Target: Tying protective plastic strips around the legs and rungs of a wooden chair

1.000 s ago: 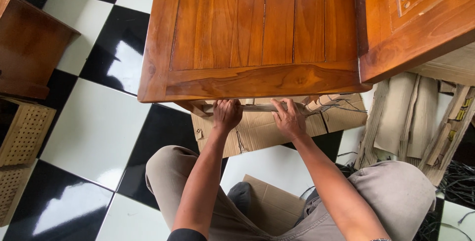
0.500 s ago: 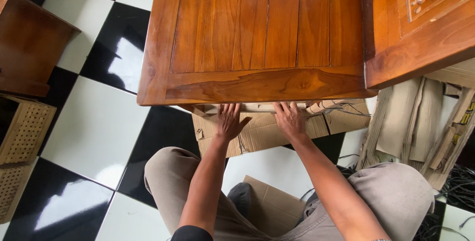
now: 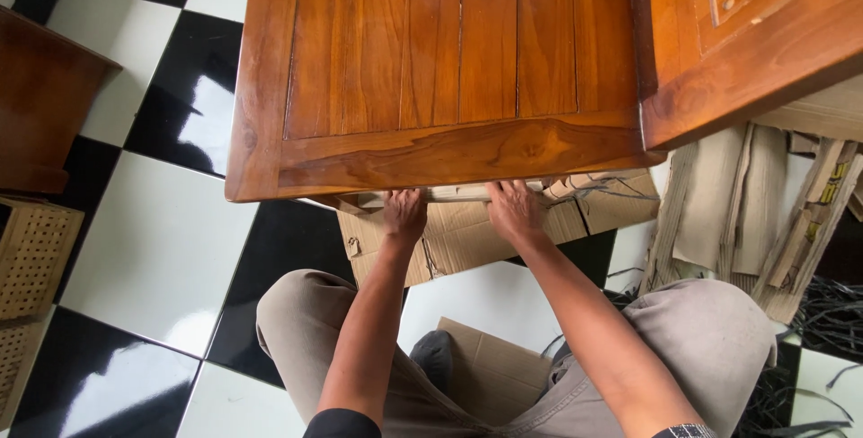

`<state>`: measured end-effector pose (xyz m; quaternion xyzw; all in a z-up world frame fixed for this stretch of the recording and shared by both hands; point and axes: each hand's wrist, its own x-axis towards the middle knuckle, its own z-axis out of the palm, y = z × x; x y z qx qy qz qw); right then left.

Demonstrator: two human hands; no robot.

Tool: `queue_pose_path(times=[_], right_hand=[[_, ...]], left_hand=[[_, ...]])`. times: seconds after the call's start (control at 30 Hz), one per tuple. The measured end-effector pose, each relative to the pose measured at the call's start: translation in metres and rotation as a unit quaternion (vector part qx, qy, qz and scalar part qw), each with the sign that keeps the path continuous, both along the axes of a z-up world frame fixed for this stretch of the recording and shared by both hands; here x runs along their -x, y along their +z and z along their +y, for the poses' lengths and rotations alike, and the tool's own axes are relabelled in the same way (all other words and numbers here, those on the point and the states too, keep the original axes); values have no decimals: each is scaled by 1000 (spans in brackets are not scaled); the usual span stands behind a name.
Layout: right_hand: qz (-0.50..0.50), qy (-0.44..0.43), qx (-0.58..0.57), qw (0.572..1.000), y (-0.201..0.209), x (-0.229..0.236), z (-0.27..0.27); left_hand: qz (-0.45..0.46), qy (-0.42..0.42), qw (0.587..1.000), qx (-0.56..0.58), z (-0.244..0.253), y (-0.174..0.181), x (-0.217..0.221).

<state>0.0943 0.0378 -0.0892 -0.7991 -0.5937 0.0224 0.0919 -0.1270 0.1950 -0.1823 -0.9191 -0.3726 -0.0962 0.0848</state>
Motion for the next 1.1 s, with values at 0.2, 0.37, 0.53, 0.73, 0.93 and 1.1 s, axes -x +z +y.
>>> queue_pose_path(times=[0.2,0.37,0.53,0.73,0.93,1.1], right_hand=[[114,-20,-21,993,52,13,-21],[181,-12,-101,978,74,17,-45],[184,-15,-109,977,61,12,-73],[174,-109,-68,976,43,8,-131],[283,-302,170,894,-25,-6,-210],[294,-361,139,874,-39,-17,-262]], left_hand=[[52,47,996,50,-9,21,-9],[61,74,992,86,-35,68,-28],[-66,58,996,17,-89,142,-58],[-176,-40,983,28,-150,130,-97],[-176,-184,956,149,-206,114,-117],[-48,-183,908,374,-233,96,-133]])
